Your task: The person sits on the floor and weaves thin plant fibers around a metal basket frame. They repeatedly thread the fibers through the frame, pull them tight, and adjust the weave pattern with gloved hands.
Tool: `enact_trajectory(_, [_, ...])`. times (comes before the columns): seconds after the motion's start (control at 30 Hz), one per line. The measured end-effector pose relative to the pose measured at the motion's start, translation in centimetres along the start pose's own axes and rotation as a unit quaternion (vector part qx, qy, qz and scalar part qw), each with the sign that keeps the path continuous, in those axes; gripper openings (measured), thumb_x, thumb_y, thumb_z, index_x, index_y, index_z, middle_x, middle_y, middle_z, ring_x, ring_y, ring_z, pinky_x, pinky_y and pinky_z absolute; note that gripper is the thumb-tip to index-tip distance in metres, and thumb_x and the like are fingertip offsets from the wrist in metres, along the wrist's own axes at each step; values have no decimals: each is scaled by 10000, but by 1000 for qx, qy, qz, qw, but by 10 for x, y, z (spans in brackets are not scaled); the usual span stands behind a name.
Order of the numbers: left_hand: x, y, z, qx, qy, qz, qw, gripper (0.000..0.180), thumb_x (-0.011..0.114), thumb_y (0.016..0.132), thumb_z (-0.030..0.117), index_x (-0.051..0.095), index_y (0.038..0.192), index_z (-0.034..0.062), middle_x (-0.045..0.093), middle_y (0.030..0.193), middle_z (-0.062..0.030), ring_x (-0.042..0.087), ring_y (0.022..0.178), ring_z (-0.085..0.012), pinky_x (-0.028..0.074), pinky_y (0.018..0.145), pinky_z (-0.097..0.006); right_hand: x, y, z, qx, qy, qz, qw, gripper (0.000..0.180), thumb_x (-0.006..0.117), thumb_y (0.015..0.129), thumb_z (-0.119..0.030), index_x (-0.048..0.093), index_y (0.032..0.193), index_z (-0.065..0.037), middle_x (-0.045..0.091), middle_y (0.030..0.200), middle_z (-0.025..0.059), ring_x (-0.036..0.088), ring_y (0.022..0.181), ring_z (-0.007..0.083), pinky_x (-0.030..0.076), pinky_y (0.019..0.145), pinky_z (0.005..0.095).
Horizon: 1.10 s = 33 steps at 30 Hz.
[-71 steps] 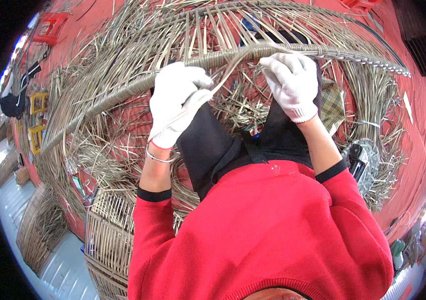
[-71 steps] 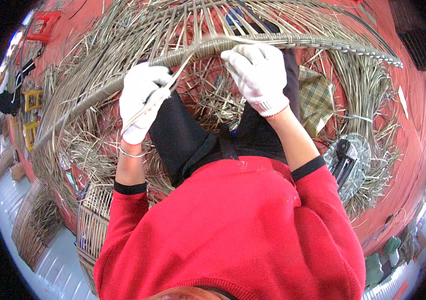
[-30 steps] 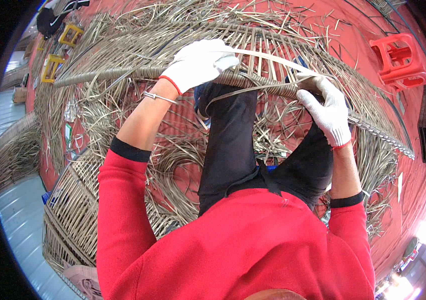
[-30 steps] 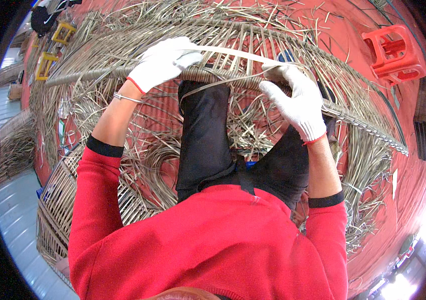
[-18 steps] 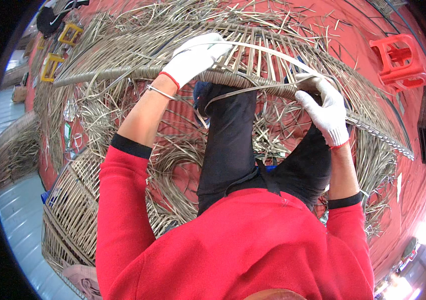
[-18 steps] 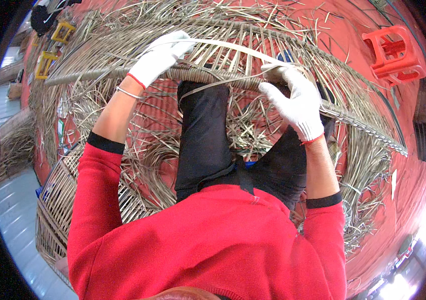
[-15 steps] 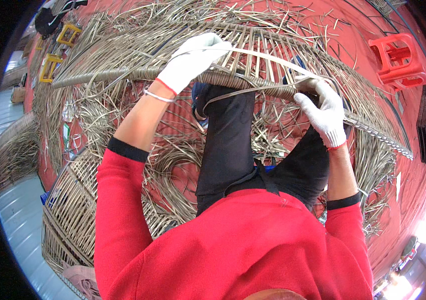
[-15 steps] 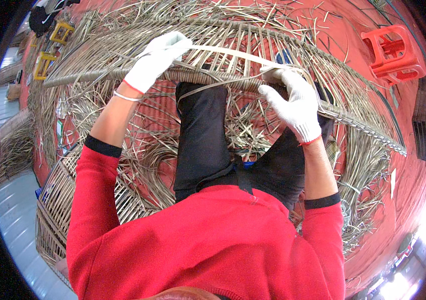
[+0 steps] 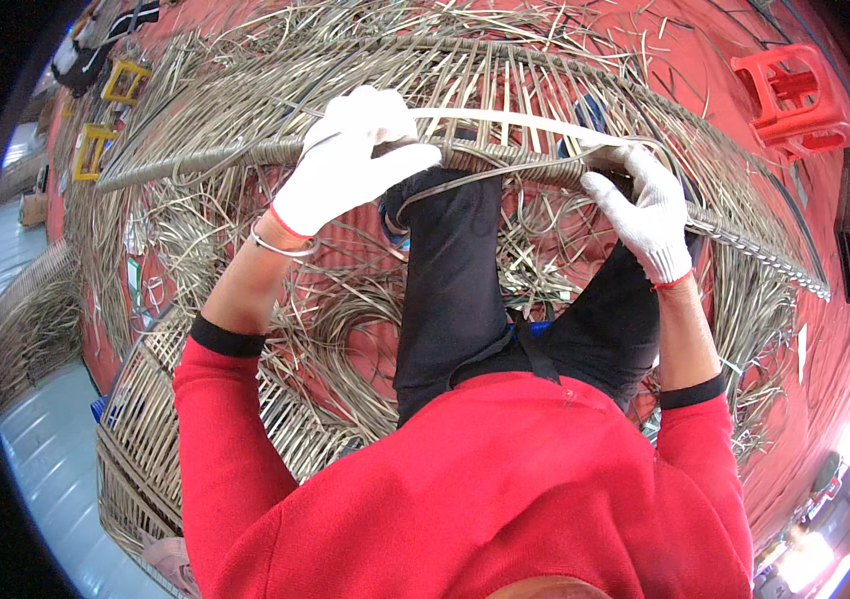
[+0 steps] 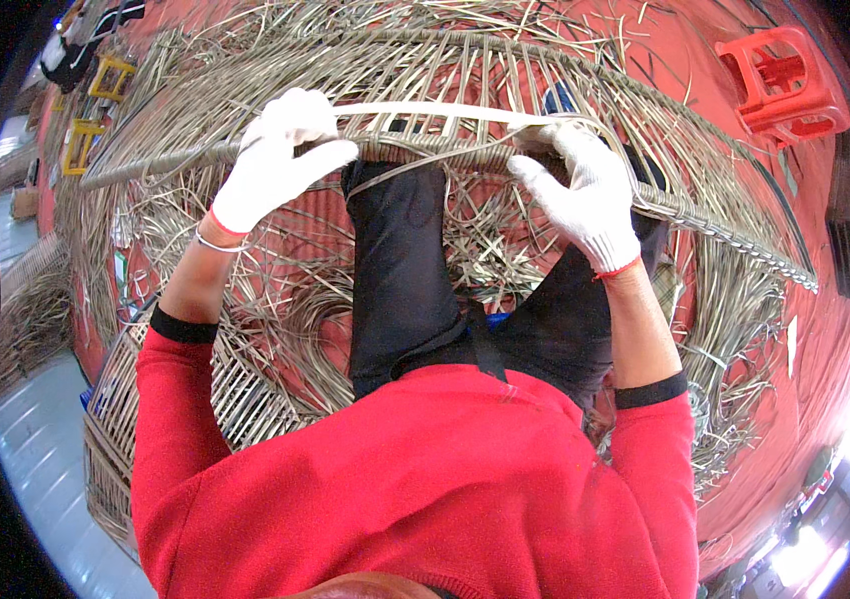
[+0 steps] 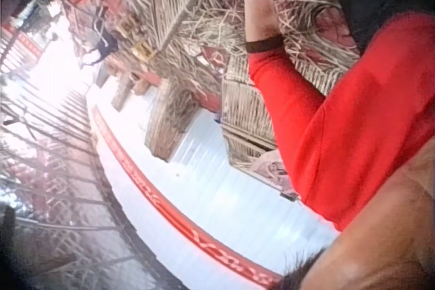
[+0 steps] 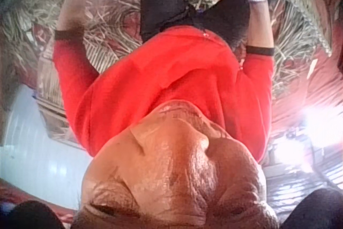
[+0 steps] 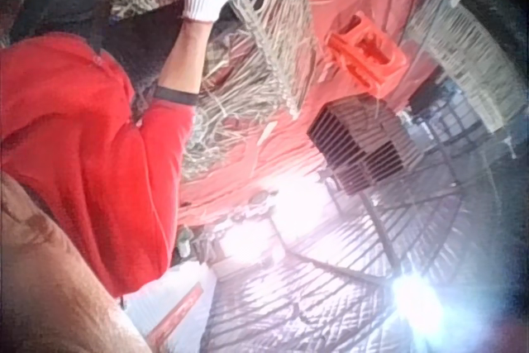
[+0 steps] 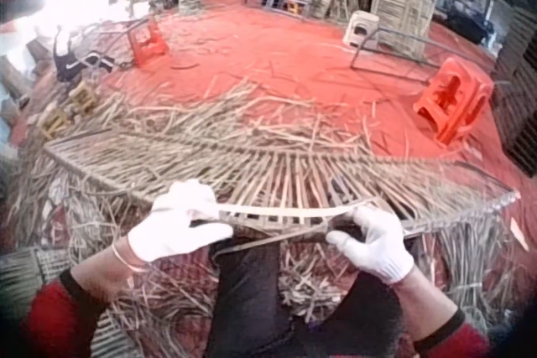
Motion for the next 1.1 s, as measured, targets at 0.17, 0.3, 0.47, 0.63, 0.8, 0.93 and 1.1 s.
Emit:
enact_trajectory(0.17, [32, 1, 2, -45, -438, -2, 898, 246, 711, 938, 177, 717, 1138, 34, 716, 1216, -74, 645, 1022, -156, 508, 924, -375, 3, 0, 1, 16, -80, 22, 996, 255, 786, 872, -248, 758, 1072, -93, 751, 1016, 83, 716, 951, 241, 552, 885, 354])
enact_trajectory(0.3, [36, -23, -9, -161, -493, -30, 854, 315, 589, 1032, 198, 684, 1191, -57, 744, 973, -79, 601, 811, -116, 487, 745, -242, 5, 0, 0, 6, -112, 40, 993, 263, 788, 868, -207, 759, 1106, -98, 752, 1048, 80, 720, 987, 239, 556, 901, 350])
enact_trajectory(0.47, [21, -69, -17, -168, -693, 211, 669, 455, 436, 1118, 375, 480, 744, 120, 407, 614, 28, 421, 598, -147, 464, 964, -402, 10, 0, 2, -8, -83, 36, 996, 305, 788, 860, -171, 757, 1156, -101, 753, 1093, 77, 718, 1020, 256, 552, 933, 359])
enact_trajectory(0.63, [40, -77, -28, -121, -855, 260, 431, 527, 423, 1105, 475, 393, 688, 154, 330, 580, 32, 402, 593, -168, 415, 1055, -441, 5, 2, -7, -41, -105, -26, 993, 350, 783, 845, -181, 742, 1184, -104, 729, 1141, 96, 686, 1092, 290, 521, 988, 388])
enact_trajectory(0.8, [30, -74, -25, -145, -718, 313, 604, 235, 552, 1026, 119, 459, 810, 128, 399, 717, 15, 506, 760, -196, 454, 1028, -484, 23, 4, -40, -213, -178, 28, 960, 405, 810, 753, -225, 692, 1126, -119, 698, 1108, 103, 660, 1059, 329, 517, 939, 443])
enact_trajectory(0.93, [27, -59, -17, 20, -831, 206, 516, 79, 506, 1038, 35, 566, 987, 31, 539, 820, -57, 570, 722, -198, 557, 859, -443, 71, 3, -50, -266, -191, 101, 940, 341, 807, 744, -232, 697, 1056, -148, 662, 1023, 72, 651, 971, 306, 508, 839, 445])
enact_trajectory(1.1, [52, -87, -53, -195, -749, 299, 558, 236, 434, 1104, 158, 521, 891, 105, 429, 696, -5, 414, 570, -136, 469, 740, -378, 94, 8, -41, -292, -171, 157, 928, 208, 763, 793, -198, 719, 996, -191, 671, 954, 43, 661, 864, 278, 519, 739, 435])
Point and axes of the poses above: each hand's wrist, its own y-axis towards the middle knuckle, its own x-axis out of the palm, z = x × y, the point moved 5 cm from there along y, towards the middle knuckle
